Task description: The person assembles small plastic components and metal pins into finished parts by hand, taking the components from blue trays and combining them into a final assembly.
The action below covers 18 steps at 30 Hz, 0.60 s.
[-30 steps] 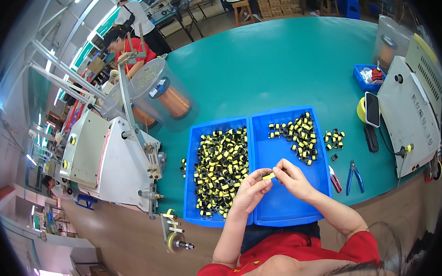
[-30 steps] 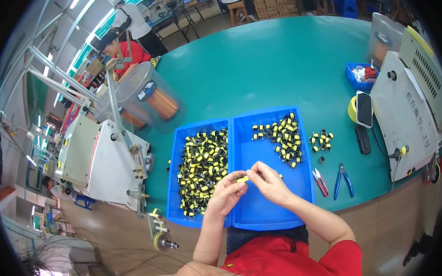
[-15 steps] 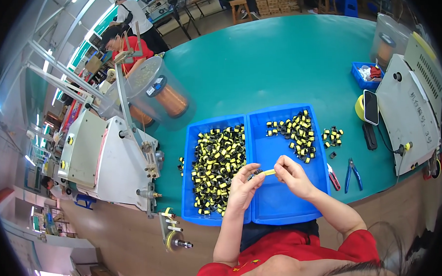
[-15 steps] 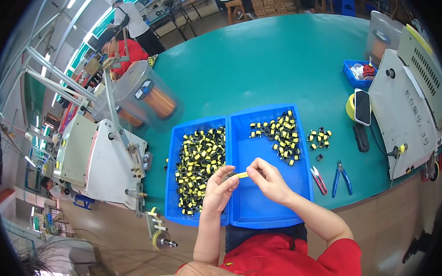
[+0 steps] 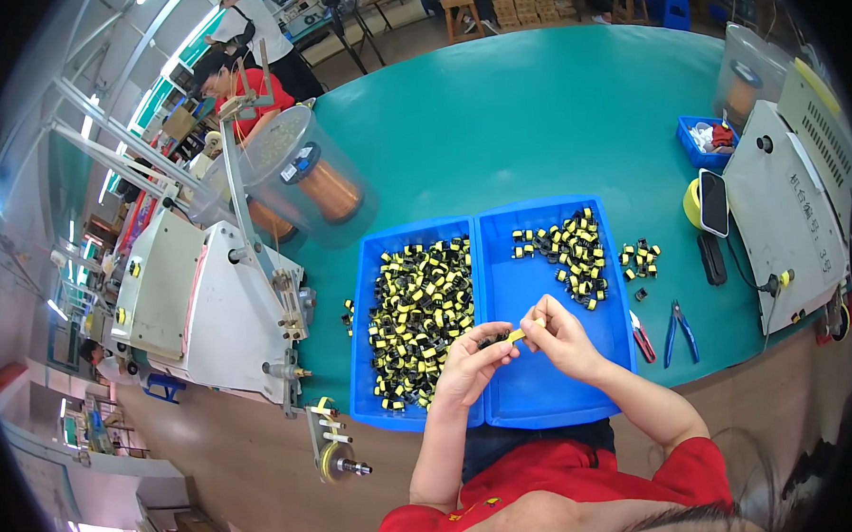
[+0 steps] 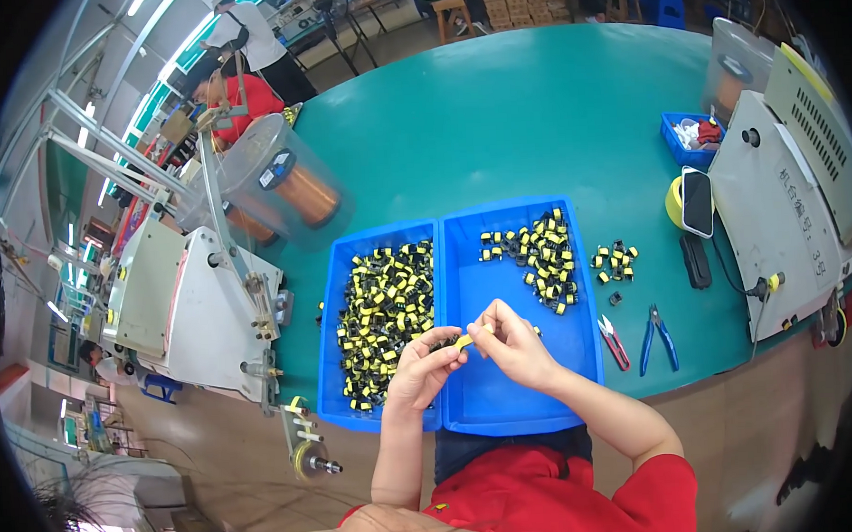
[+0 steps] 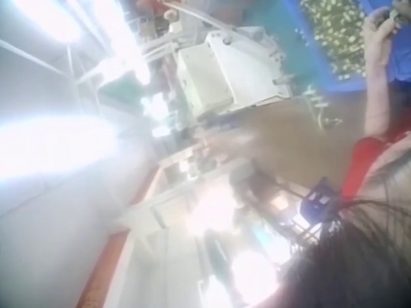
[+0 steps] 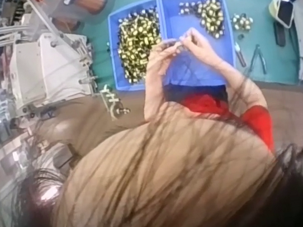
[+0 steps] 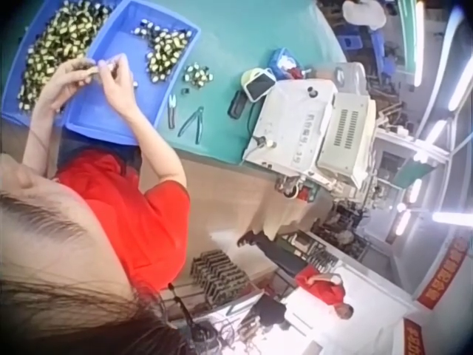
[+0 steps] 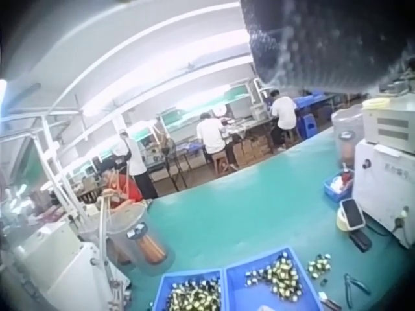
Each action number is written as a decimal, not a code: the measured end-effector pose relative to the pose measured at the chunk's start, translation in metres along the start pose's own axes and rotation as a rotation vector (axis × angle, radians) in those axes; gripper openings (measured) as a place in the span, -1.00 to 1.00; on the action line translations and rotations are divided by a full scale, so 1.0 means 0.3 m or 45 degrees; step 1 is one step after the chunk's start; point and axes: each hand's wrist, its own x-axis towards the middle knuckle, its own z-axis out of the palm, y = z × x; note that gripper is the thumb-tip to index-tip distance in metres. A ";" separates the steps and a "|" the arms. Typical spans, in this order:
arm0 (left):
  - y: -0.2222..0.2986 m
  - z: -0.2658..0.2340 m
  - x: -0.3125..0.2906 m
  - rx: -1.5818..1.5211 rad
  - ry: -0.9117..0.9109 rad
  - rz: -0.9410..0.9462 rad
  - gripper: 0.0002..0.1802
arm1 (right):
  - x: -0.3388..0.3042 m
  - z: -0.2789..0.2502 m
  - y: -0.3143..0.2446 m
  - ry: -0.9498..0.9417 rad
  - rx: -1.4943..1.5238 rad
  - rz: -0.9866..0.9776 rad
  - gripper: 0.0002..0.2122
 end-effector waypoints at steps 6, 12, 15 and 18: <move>0.002 0.010 0.014 0.085 0.119 0.028 -0.66 | 0.002 -0.003 -0.014 -0.032 0.144 0.014 -0.82; -0.017 0.023 0.038 0.086 0.199 0.115 -0.71 | 0.006 -0.009 -0.028 -0.003 0.210 -0.015 -0.81; -0.029 0.018 0.043 0.174 0.259 0.190 -0.68 | 0.008 -0.008 -0.026 0.048 0.205 -0.031 -0.79; -0.044 0.027 0.039 0.081 0.177 0.151 -0.67 | 0.009 -0.003 -0.024 0.096 0.106 -0.054 -0.71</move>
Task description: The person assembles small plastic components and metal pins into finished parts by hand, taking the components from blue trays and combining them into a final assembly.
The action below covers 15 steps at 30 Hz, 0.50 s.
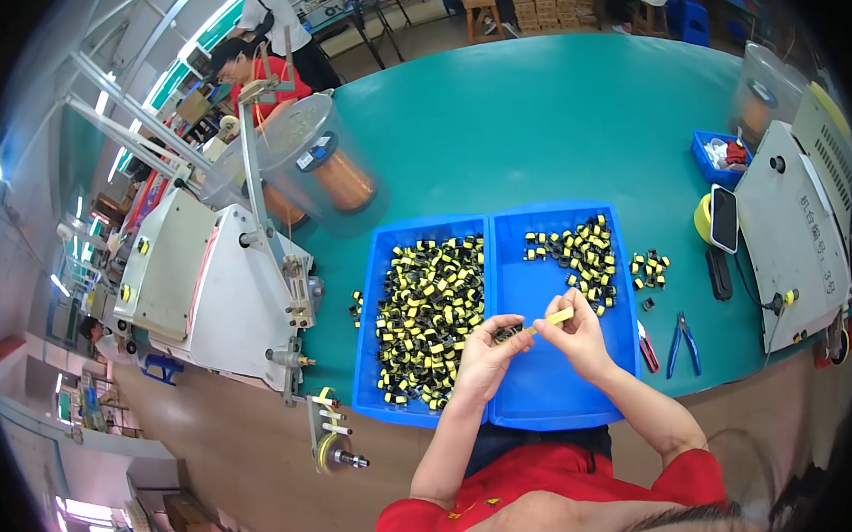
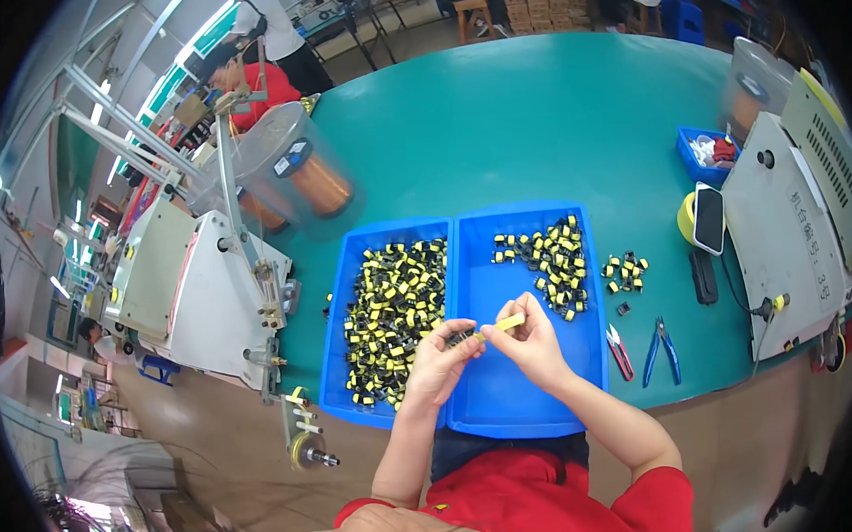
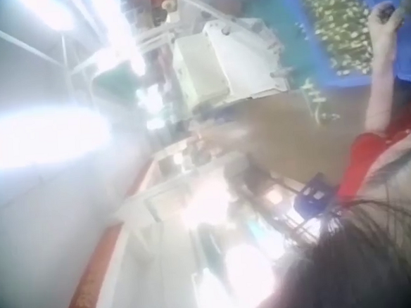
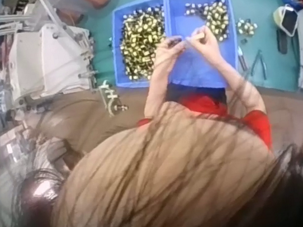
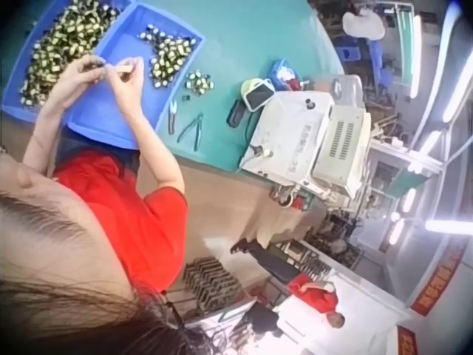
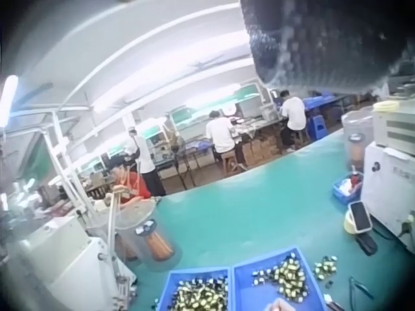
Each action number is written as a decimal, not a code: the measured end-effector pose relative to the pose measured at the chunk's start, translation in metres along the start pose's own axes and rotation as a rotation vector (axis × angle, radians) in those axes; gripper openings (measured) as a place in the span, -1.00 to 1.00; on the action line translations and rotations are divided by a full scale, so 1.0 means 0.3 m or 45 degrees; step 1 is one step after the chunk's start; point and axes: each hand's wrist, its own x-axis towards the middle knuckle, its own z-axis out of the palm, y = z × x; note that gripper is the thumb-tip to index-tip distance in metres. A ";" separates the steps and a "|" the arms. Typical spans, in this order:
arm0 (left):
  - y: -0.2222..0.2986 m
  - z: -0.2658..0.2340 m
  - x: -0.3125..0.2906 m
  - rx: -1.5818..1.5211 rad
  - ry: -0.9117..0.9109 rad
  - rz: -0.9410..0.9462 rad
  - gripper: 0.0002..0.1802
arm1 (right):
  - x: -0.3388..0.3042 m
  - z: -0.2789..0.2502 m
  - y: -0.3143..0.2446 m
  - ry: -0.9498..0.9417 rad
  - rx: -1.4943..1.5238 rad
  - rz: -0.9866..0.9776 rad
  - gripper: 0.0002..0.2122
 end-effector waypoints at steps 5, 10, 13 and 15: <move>-0.015 0.005 -0.015 -0.079 -0.055 -0.002 -0.65 | 0.004 -0.003 0.029 0.077 -0.100 -0.106 -0.63; -0.044 -0.009 -0.009 -0.112 -0.013 0.000 -0.64 | -0.005 0.002 0.029 0.087 -0.132 -0.109 -0.63; -0.045 -0.005 -0.005 -0.075 0.018 -0.001 -0.65 | 0.001 -0.001 0.034 0.094 -0.195 -0.132 -0.64; -0.039 0.001 -0.007 -0.047 -0.005 -0.005 -0.66 | 0.007 0.001 0.023 0.123 -0.179 -0.154 -0.65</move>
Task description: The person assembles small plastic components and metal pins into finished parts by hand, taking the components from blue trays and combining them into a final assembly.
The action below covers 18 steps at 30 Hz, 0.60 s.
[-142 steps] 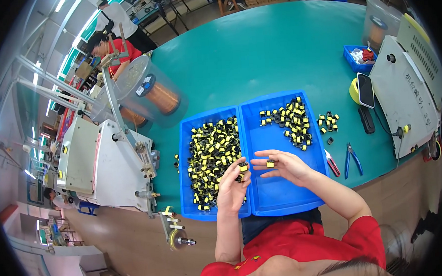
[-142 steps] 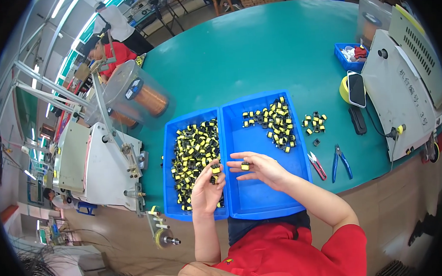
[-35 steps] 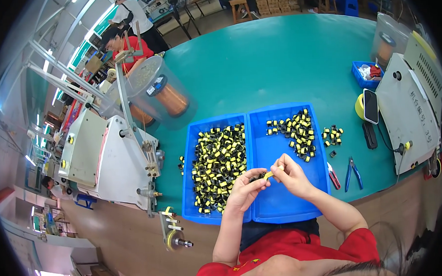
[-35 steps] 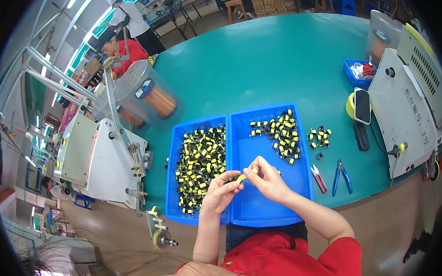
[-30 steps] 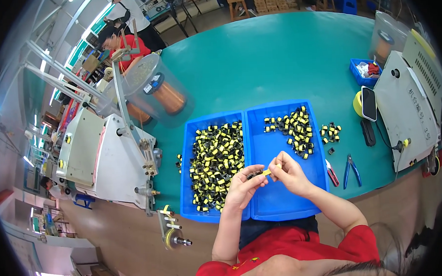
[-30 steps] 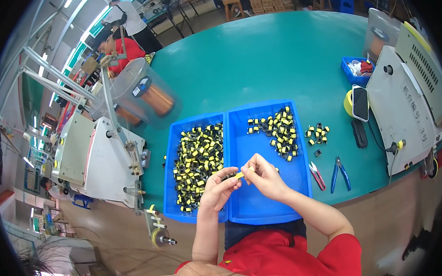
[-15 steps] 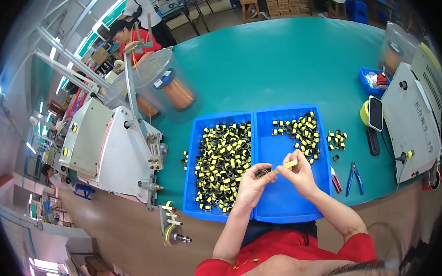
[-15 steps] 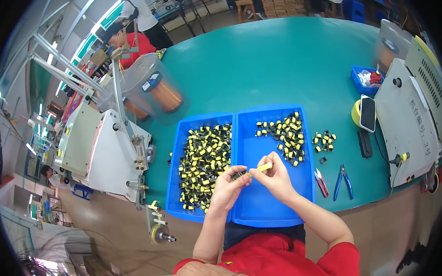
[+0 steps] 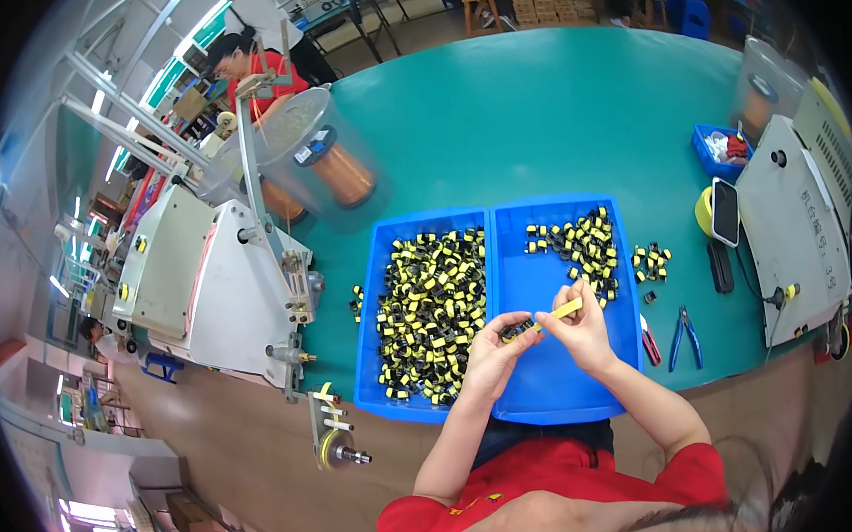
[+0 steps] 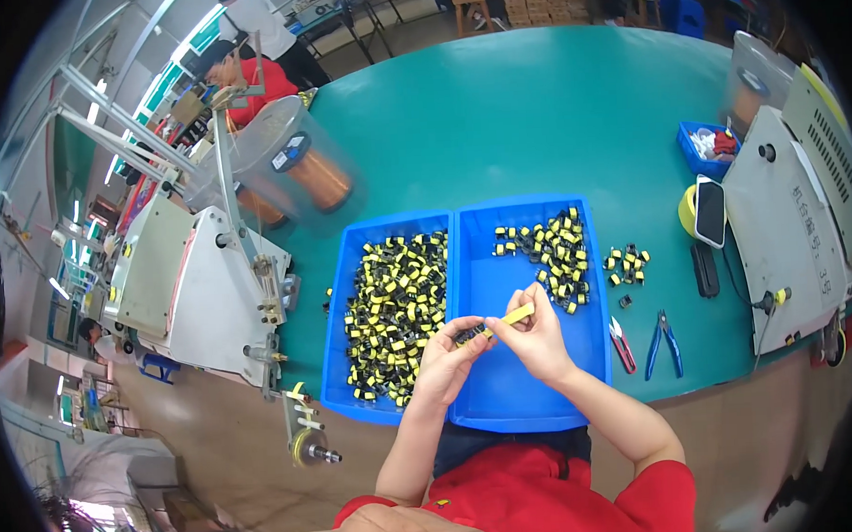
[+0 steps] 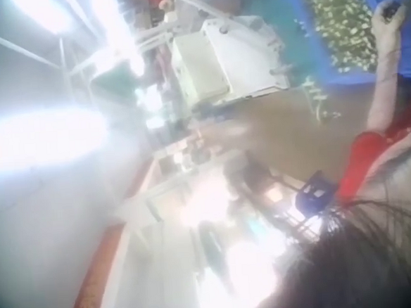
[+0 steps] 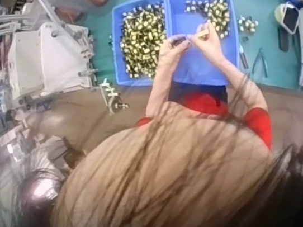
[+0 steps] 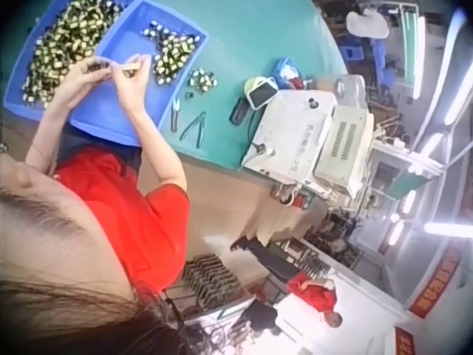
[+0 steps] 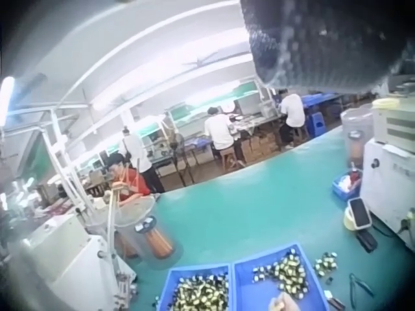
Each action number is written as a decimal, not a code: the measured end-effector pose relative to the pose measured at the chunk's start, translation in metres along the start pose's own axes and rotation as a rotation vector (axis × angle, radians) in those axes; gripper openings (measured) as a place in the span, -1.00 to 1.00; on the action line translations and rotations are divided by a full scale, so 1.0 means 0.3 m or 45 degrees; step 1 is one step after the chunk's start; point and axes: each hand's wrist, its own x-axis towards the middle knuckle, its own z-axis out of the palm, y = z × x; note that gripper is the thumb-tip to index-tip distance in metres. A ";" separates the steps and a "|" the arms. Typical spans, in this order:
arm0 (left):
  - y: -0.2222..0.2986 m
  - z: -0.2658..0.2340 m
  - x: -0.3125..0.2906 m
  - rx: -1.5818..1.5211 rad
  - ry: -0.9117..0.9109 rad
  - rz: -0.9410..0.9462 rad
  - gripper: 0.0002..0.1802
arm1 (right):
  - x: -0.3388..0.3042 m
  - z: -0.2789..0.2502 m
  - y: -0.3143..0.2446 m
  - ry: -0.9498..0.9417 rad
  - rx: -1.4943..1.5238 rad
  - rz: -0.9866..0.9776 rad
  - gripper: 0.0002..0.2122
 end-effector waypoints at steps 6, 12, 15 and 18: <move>0.013 0.003 -0.008 0.009 -0.101 -0.027 -0.66 | 0.007 -0.001 0.012 0.037 0.080 -0.026 -0.67; 0.006 -0.005 -0.003 -0.171 -0.199 -0.078 -0.65 | 0.000 -0.003 0.017 0.003 0.015 -0.039 -0.70; -0.001 -0.007 0.000 -0.205 -0.231 -0.048 -0.64 | 0.000 -0.001 0.013 0.020 -0.002 -0.044 -0.71; -0.009 0.002 0.001 -0.222 -0.236 -0.015 -0.64 | -0.002 0.000 0.016 0.044 -0.040 -0.070 -0.72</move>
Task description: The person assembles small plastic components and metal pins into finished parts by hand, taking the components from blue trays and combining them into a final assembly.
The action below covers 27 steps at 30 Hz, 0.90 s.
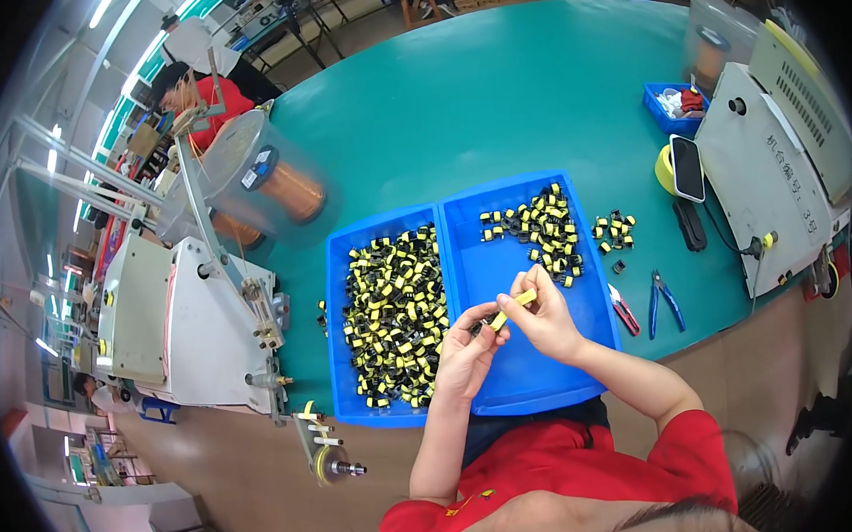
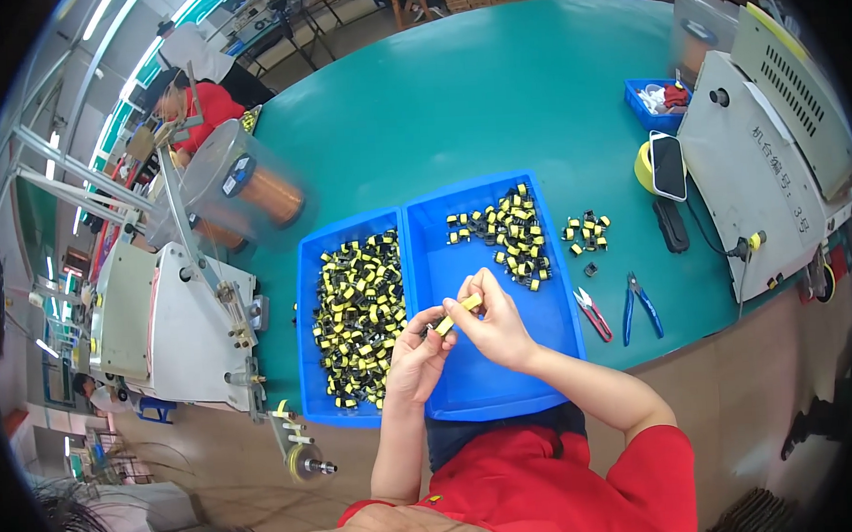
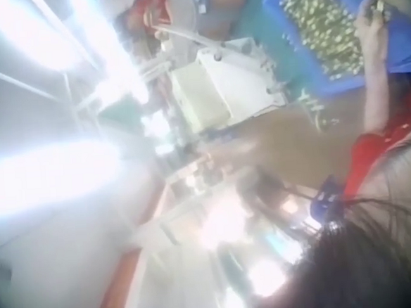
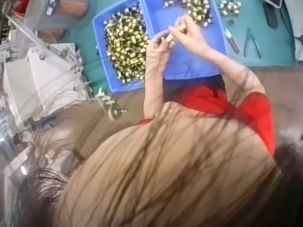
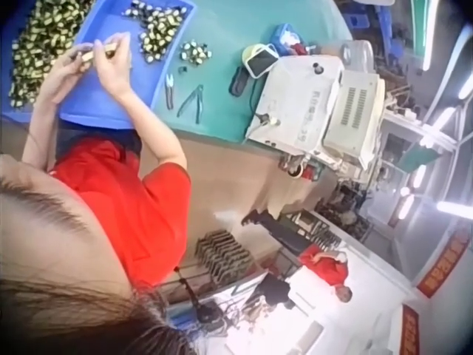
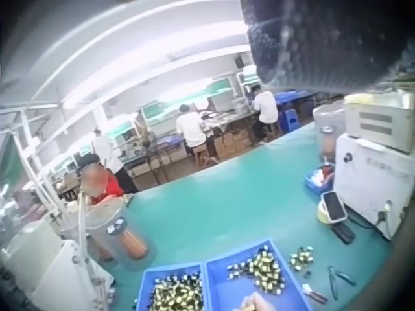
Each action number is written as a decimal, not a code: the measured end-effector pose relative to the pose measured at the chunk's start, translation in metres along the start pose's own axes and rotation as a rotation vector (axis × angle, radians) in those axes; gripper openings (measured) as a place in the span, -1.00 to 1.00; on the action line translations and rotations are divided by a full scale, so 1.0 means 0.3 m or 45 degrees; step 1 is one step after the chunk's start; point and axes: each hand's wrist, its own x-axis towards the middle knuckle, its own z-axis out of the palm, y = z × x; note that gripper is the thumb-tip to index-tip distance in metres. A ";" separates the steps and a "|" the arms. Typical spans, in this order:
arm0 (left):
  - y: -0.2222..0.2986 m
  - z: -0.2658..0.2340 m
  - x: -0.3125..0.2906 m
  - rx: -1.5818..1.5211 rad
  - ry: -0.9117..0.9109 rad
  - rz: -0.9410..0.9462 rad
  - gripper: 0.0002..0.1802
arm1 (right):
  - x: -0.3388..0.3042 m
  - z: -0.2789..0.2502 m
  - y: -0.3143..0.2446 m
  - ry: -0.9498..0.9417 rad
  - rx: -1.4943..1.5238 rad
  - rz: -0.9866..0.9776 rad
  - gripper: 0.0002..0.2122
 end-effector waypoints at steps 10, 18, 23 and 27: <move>-0.002 0.032 0.003 0.004 0.086 0.042 -0.60 | -0.013 -0.006 0.016 -0.032 -0.135 -0.056 -0.72; -0.013 0.027 0.014 0.060 0.105 0.068 -0.61 | -0.019 0.002 0.015 -0.056 -0.317 -0.351 -0.72; -0.027 0.028 0.016 0.045 0.100 0.121 -0.65 | -0.012 0.004 0.026 -0.016 -0.179 -0.108 -0.74; -0.029 0.020 0.012 -0.005 0.066 0.127 -0.68 | -0.010 0.020 -0.001 -0.015 0.106 0.056 -0.74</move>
